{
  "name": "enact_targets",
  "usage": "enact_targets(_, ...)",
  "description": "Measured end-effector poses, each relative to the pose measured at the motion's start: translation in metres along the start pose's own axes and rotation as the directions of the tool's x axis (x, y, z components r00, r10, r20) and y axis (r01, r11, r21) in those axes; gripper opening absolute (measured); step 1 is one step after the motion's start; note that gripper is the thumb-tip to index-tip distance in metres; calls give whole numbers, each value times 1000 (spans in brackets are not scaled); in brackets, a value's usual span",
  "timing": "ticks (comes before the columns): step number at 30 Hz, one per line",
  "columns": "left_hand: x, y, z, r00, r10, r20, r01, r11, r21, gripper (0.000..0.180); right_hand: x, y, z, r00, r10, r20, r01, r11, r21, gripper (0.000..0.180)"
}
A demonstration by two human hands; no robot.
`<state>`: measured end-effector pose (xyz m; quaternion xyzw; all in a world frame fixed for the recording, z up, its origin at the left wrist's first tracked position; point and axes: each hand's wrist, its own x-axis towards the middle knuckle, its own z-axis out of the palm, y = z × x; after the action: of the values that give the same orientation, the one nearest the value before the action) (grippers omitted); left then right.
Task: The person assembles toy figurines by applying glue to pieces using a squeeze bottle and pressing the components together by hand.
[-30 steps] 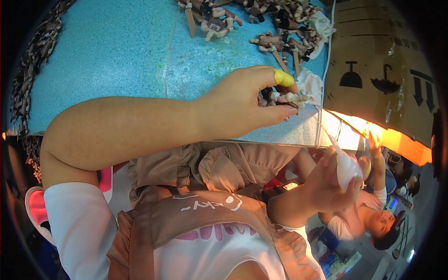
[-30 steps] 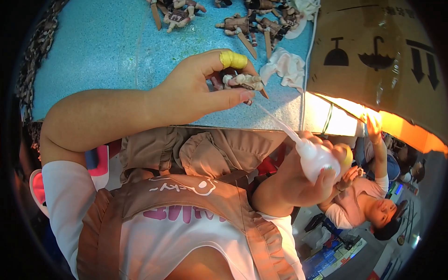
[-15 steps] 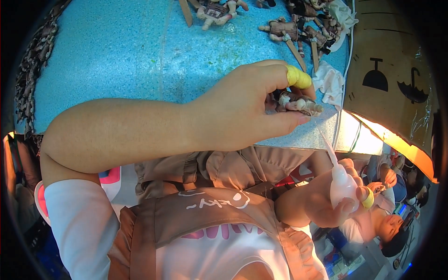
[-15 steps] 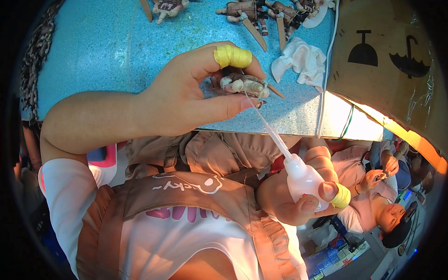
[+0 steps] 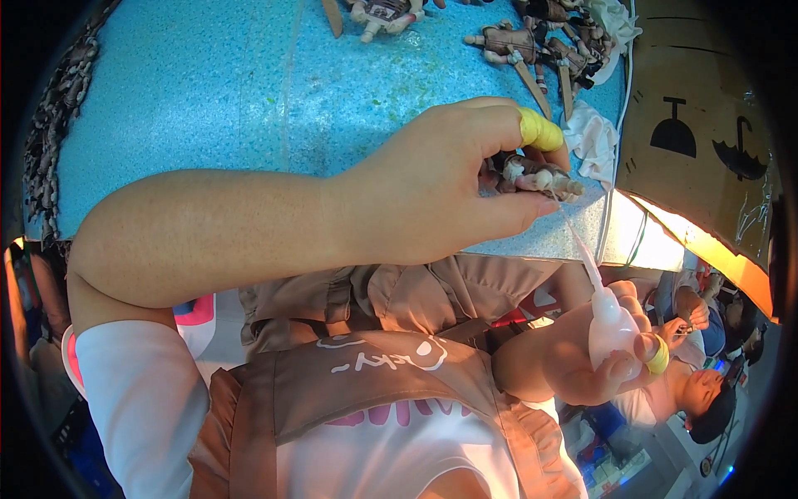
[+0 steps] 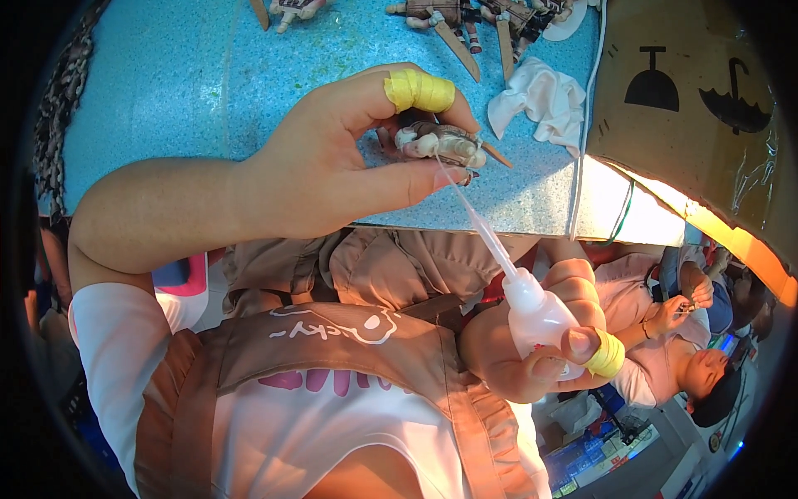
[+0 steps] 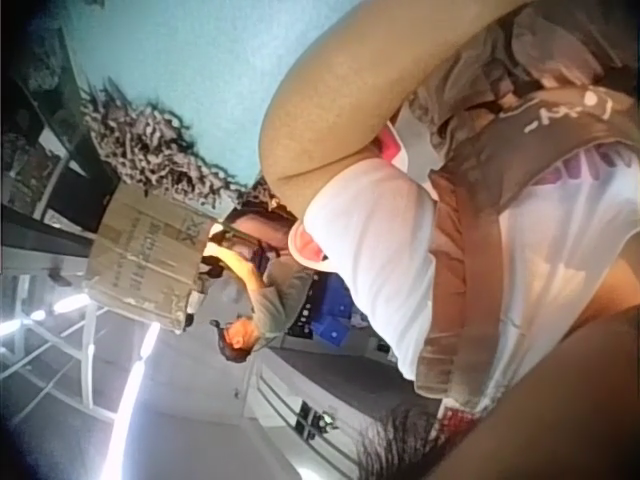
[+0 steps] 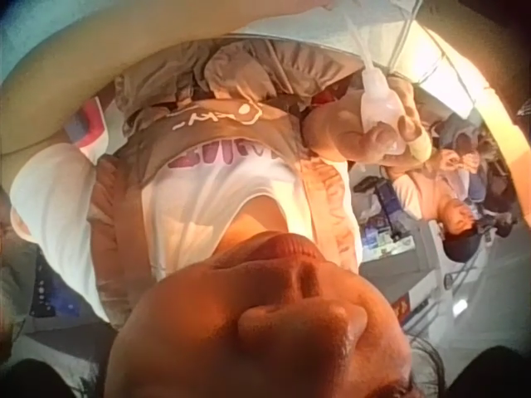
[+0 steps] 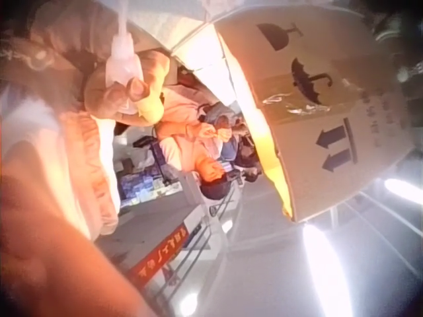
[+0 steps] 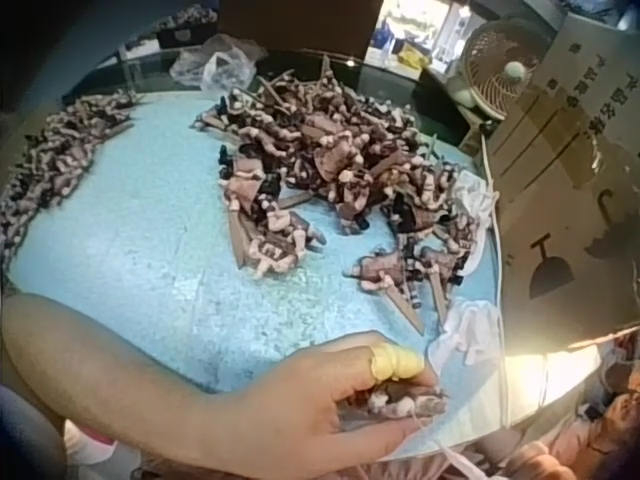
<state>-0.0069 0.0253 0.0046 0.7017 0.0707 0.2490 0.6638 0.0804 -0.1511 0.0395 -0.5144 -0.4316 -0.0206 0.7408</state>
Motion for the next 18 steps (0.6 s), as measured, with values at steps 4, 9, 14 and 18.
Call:
enact_targets(4, 1, 0, 0, 1000, -14, 3, 14, 1000, -5, 31, 0, 0, -2, 1000, 5, 15, -4, 1000, -26, 21)
enact_targets(9, 1, -1, 0, 1000, -12, 0, 12, 1000, -21, 31, -1, -1, -3, 999, 34, 9, -34, 999, -3, 20)
enact_targets(14, 1, -1, 1, 1000, -24, 3, 24, 999, -42, 30, 10, -6, -12, 975, 171, 143, -199, 957, 213, 29)
enact_targets(18, 2, 1, 0, 1000, 4, 7, -4, 1000, 24, 30, 6, -6, 3, 929, 221, -298, -226, 974, 18, 37)
